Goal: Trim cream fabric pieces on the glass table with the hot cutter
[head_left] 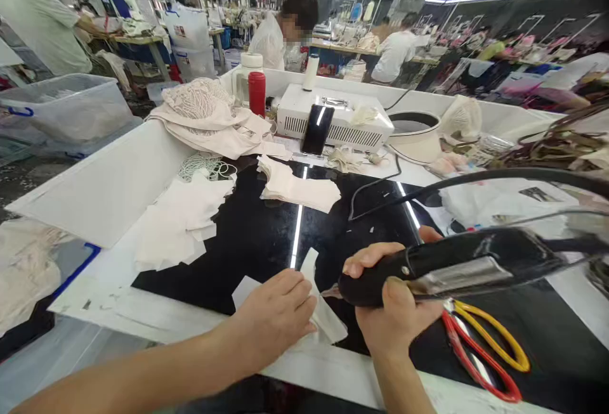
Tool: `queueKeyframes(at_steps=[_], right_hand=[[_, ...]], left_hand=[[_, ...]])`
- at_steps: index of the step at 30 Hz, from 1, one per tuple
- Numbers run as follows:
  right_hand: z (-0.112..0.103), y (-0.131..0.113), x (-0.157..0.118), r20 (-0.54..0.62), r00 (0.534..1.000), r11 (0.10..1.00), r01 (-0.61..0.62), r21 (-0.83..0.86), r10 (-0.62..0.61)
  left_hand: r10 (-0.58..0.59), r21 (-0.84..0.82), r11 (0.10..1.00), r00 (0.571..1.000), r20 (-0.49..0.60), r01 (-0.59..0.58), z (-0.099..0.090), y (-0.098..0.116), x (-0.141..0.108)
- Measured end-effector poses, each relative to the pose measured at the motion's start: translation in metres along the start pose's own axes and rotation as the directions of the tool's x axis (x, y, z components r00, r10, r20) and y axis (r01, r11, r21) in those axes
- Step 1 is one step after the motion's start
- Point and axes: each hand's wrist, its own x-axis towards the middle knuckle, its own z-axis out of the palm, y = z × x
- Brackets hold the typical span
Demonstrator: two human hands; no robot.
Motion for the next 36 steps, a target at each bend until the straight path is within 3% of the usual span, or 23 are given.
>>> queueKeyframes(at_steps=[4, 7, 13, 21, 29, 36], right_hand=[[-0.001, 0.0, -0.002, -0.005, 1.0, 1.0, -0.027, -0.012, 0.027], [-0.002, 0.002, -0.003, 0.002, 0.999, 0.999, -0.036, -0.004, 0.036], [-0.002, 0.003, -0.004, 0.026, 1.0, 0.999, -0.008, 0.038, 0.007], [-0.003, 0.002, -0.004, 0.027, 1.0, 0.999, -0.013, 0.036, 0.012], [-0.002, 0.001, -0.004, 0.025, 1.0, 1.0, -0.005, 0.018, 0.005], [0.001, -0.002, -0.004, 0.004, 1.0, 1.0, -0.003, -0.019, 0.003]], left_hand=[[0.193, -0.022, 0.981, 0.977, -0.089, -0.195, 0.005, -0.026, 0.006], [0.266, -0.081, 0.959, 0.962, -0.066, -0.271, 0.005, -0.041, 0.01], [0.282, -0.199, 0.941, 0.959, 0.014, -0.274, -0.001, -0.059, 0.012], [0.245, -0.198, 0.955, 0.963, 0.108, -0.221, -0.007, -0.064, 0.01], [0.261, -0.149, 0.955, 0.965, 0.012, -0.256, -0.003, -0.063, 0.003], [0.349, -0.063, 0.933, 0.934, -0.077, -0.354, 0.005, -0.065, 0.0]])
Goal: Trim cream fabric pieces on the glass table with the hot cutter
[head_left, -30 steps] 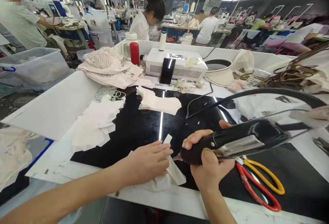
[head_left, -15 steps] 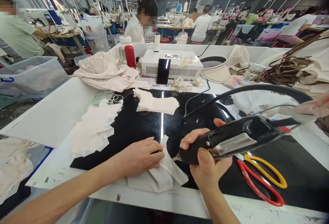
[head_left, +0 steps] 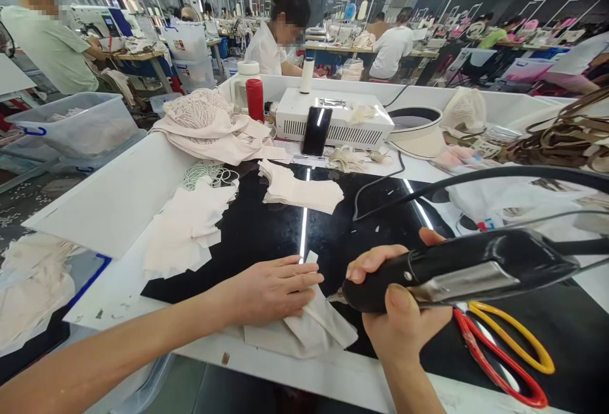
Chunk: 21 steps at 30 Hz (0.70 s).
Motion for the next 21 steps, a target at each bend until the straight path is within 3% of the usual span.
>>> queueKeyframes(at_steps=[6, 15, 21], right_hand=[[0.002, -0.001, 0.0, -0.008, 1.0, 1.0, 0.0, -0.008, 0.0], [0.003, -0.002, 0.0, 0.004, 1.0, 1.0, 0.004, 0.018, -0.004], [0.004, -0.003, -0.002, 0.006, 1.0, 1.0, 0.0, 0.011, -0.001]], left_hand=[[-0.025, -0.081, 0.996, 0.999, 0.043, 0.028, 0.001, -0.003, 0.004], [-0.103, -0.127, 0.984, 0.984, 0.147, 0.122, -0.012, -0.001, 0.001], [-0.142, -0.143, 0.976, 0.98, 0.143, 0.163, -0.014, 0.008, -0.002]])
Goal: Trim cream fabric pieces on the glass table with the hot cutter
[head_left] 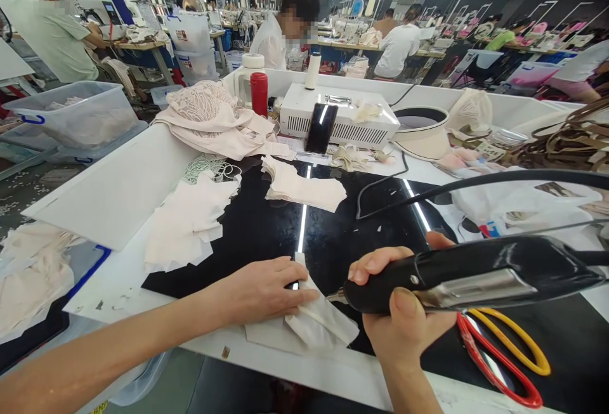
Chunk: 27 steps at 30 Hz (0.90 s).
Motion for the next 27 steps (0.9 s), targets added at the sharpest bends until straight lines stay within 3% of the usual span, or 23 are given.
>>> queueKeyframes(at_steps=[27], right_hand=[[0.023, 0.014, 0.01, -0.024, 1.0, 0.999, -0.014, 0.031, 0.014]], left_hand=[[-0.041, -0.086, 0.996, 0.993, -0.111, 0.031, 0.012, 0.009, -0.005]])
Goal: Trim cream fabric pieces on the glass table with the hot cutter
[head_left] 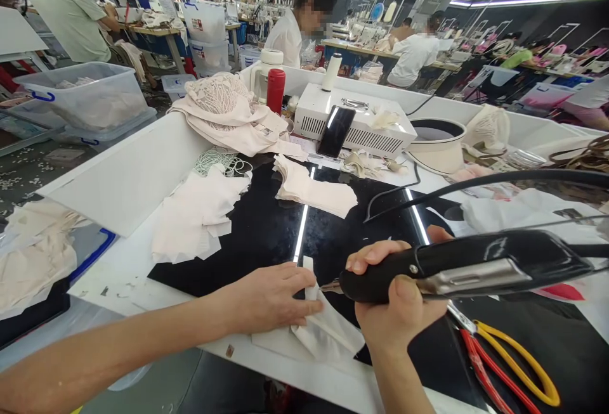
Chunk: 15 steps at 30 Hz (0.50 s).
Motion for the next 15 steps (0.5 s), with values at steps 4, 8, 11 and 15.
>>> queueKeyframes(at_steps=[4, 8, 11, 15], right_hand=[[0.0028, 0.0006, 0.0008, 0.006, 1.0, 1.0, -0.021, -0.001, 0.021], [0.0044, 0.0005, 0.0038, 0.007, 1.0, 1.0, -0.026, -0.004, 0.026], [0.0054, 0.004, 0.0049, 0.016, 1.0, 1.0, -0.011, -0.005, 0.011], [0.0059, 0.0096, 0.0034, 0.024, 0.999, 1.0, -0.023, -0.017, 0.023]], left_hand=[[0.003, -0.002, 1.0, 1.0, -0.01, -0.003, 0.0034, -0.0016, -0.0015], [-0.006, 0.02, 1.0, 1.0, -0.01, 0.006, 0.0065, -0.0021, -0.0022], [-0.015, 0.024, 1.0, 1.0, -0.01, 0.016, 0.0076, -0.002, -0.0024], [-0.021, 0.012, 1.0, 1.0, 0.003, 0.021, 0.0065, -0.0025, -0.0029]])
